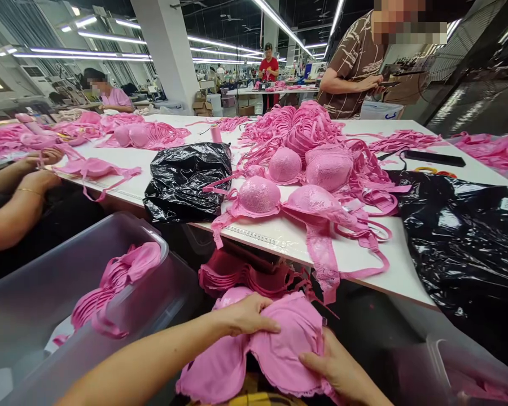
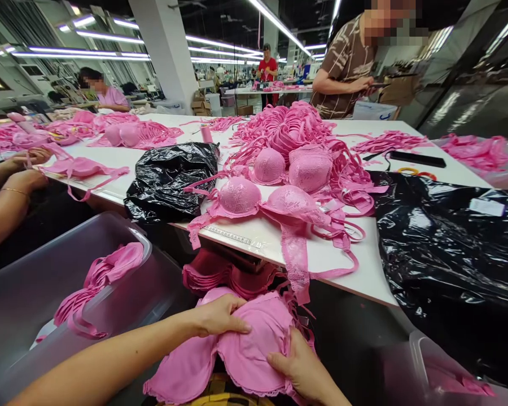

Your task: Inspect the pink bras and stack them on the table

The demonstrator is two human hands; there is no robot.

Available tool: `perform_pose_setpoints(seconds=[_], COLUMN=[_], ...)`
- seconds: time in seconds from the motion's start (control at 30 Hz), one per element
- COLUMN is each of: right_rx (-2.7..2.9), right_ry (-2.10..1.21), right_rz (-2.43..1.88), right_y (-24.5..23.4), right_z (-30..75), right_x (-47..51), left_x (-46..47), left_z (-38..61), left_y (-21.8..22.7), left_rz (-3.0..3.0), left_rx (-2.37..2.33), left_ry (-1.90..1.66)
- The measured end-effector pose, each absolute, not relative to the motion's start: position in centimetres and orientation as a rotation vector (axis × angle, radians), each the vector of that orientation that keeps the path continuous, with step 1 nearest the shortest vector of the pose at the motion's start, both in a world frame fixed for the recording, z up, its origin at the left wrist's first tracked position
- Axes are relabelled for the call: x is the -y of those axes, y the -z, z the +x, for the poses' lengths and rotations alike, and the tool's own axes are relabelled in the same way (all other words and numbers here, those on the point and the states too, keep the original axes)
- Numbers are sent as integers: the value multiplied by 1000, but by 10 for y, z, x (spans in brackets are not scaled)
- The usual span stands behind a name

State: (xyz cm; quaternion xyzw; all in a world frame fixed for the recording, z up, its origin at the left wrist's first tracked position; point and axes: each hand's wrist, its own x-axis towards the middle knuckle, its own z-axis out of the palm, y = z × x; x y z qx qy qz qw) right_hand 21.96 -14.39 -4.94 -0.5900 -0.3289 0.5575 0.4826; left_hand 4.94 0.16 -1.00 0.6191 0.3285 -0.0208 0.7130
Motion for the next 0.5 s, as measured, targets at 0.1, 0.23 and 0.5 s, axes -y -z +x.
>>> perform_pose_setpoints(seconds=[0.1, 0.23, 0.5], right_rx=[825, 724, 646], right_ry=[-1380, -1335, -1063], right_rz=[-1474, -1566, -1718], right_y=[48, 44, 45], right_z=[226, 228, 233], right_x=[148, 150, 147], left_x=[0, -5, -34], left_z=[55, 52, 13], left_y=[15, 9, -5], left_rz=[1454, 1529, 2050], left_rx=[-751, -640, -451], left_ry=[-47, -33, 468])
